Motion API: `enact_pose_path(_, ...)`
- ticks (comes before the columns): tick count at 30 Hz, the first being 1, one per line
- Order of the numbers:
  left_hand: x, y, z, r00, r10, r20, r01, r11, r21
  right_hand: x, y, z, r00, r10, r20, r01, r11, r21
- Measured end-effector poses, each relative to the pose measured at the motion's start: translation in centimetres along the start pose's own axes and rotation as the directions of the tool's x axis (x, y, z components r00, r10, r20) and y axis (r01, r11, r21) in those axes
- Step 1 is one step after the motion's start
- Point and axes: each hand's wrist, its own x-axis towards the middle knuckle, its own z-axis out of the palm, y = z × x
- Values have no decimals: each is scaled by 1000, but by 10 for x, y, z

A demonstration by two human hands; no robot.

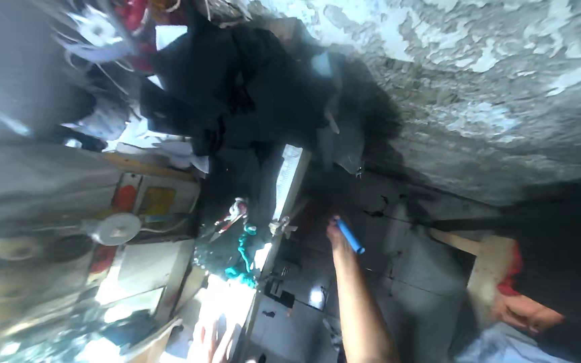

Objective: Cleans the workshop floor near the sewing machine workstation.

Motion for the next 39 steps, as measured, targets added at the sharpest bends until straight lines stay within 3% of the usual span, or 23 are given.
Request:
enact_pose_path(2, -1, 0, 1, 1000, -6, 2, 6, 1000, 18, 0, -21, -18, 987, 101, 123, -115, 987, 116)
enact_pose_path(4, -1, -1, 2, 1000, -3, -11, 3, 999, 43, -15, -55, -33, 981, 135, 139, -152, 981, 123)
enact_pose_path(9, 3, 2, 5, 1000, 1, -31, 1, 998, 64, -98, -131, -56, 998, 47, 38, -49, 996, 68)
enact_pose_path(13, 7, 6, 4, 999, 4, -53, -1, 998, 62, -155, -150, -73, 999, -36, -20, 37, 998, 52)
enact_pose_path(15, 9, 7, 5, 998, -6, -63, 9, 999, 46, -186, -148, -81, 997, -16, -77, 14, 999, -29)
enact_pose_path(18, 13, 10, 4, 998, -16, -53, 16, 1000, 11, -249, -130, -77, 958, -29, -285, -50, 963, -265)
enact_pose_path(21, 14, 12, 2, 999, -34, -29, 33, 999, -20, -323, -125, -74, 930, 32, -366, -203, 874, -441)
enact_pose_path(24, 15, 12, 2, 999, -51, 5, 51, 998, -43, -388, -131, -64, 894, 85, -441, -365, 709, -603)
enact_pose_path(28, 15, 11, 1, 998, -52, 27, 54, 997, -57, -433, -125, -49, 909, -195, -368, -343, 148, -928)
enact_pose_path(30, 16, 12, -1, 997, -59, 57, 64, 995, -76, -420, -131, -47, 915, -302, -268, -320, -137, -937)
enact_pose_path(33, 16, 11, 0, 996, -74, 58, 78, 994, -75, -348, -160, -38, 889, -412, -199, -399, -485, -778)
enact_pose_path(36, 15, 10, 1, 998, -53, 29, 55, 997, -54, -257, -182, -31, 881, -442, -169, -429, -597, -678)
enact_pose_path(39, 15, 7, 4, 999, -17, -37, 16, 999, -28, -198, -164, -39, 883, -400, -247, -429, -473, -770)
